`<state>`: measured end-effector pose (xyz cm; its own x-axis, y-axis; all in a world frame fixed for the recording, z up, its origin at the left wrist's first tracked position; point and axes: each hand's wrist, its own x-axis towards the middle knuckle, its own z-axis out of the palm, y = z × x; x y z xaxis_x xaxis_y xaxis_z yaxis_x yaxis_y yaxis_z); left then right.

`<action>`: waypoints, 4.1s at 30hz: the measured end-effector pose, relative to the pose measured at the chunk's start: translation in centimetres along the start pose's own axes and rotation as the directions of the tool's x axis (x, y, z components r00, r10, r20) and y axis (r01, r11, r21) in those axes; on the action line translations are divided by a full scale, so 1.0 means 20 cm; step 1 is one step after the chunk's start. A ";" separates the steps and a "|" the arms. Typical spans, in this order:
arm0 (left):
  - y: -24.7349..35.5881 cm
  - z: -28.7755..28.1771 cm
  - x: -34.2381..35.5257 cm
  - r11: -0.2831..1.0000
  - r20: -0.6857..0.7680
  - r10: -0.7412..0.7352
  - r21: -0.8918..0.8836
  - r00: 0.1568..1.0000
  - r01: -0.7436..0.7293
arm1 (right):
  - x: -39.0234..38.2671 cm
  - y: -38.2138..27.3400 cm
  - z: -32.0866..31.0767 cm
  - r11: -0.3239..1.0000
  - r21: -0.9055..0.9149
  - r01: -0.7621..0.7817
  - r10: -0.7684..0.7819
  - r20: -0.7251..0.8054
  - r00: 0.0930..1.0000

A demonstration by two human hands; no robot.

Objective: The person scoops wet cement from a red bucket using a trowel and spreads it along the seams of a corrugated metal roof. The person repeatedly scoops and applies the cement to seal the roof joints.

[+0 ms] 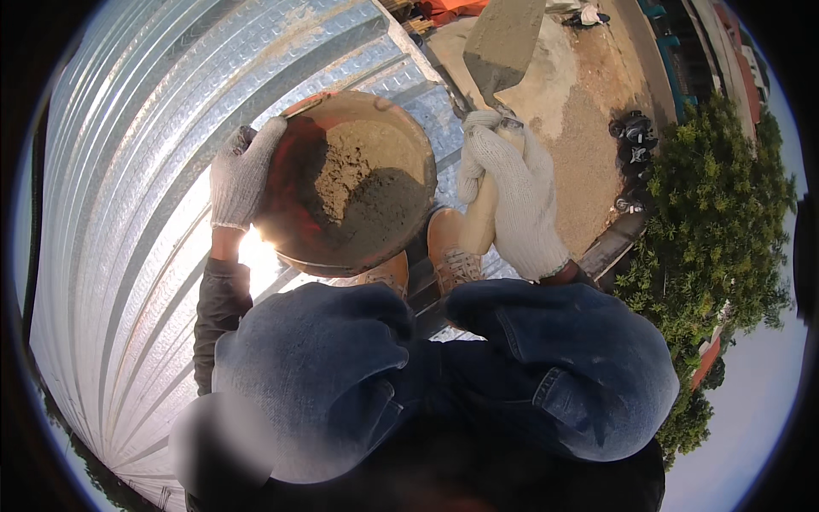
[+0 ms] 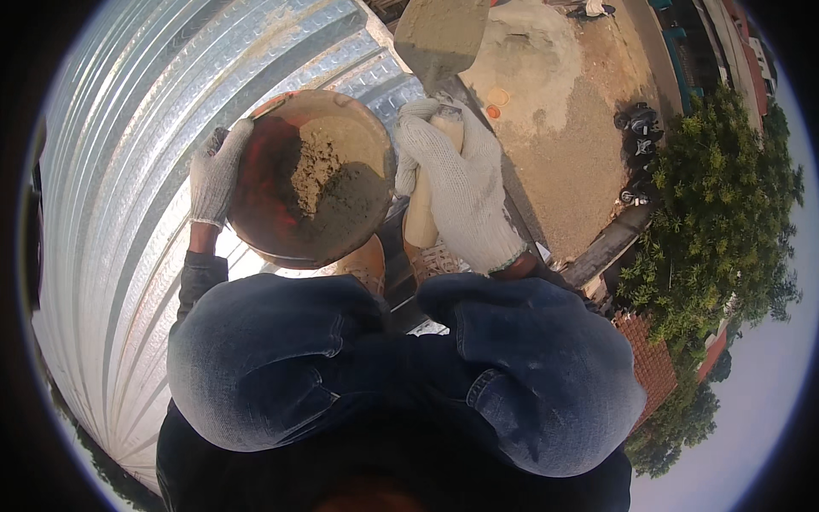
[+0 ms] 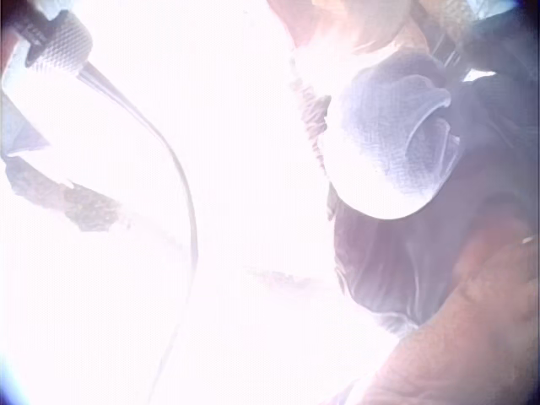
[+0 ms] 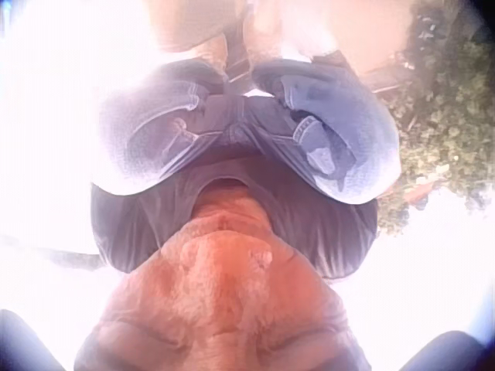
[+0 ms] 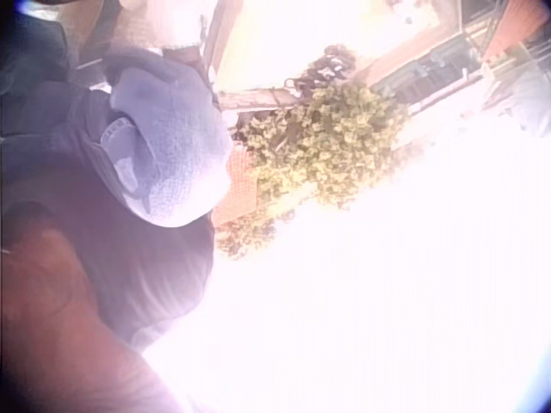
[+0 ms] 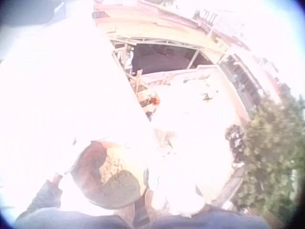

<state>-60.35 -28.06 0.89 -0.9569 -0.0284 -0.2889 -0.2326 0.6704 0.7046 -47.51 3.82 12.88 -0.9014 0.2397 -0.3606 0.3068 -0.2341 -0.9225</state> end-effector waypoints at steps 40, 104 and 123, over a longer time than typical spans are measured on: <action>-0.22 0.02 -0.12 0.789 -0.161 -0.281 -0.600 0.946 0.132 | 0.21 0.26 -0.19 0.955 -0.283 -0.093 0.097 -0.001 0.995; 0.58 -0.08 -0.36 0.923 0.054 -0.087 -0.372 0.995 0.101 | 0.32 -0.12 -0.20 -0.336 -0.539 0.772 0.104 0.794 0.599; 0.54 -0.03 -0.31 0.880 0.030 -0.086 -0.466 0.996 0.090 | 0.25 0.29 -0.22 0.244 -0.621 0.745 0.134 0.783 0.608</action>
<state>-57.06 -21.11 10.65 -0.9277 -0.0631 -0.3678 -0.3718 0.2421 0.8962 -48.95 7.79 5.09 -0.7461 -0.6229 -0.2352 -0.4071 0.7063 -0.5791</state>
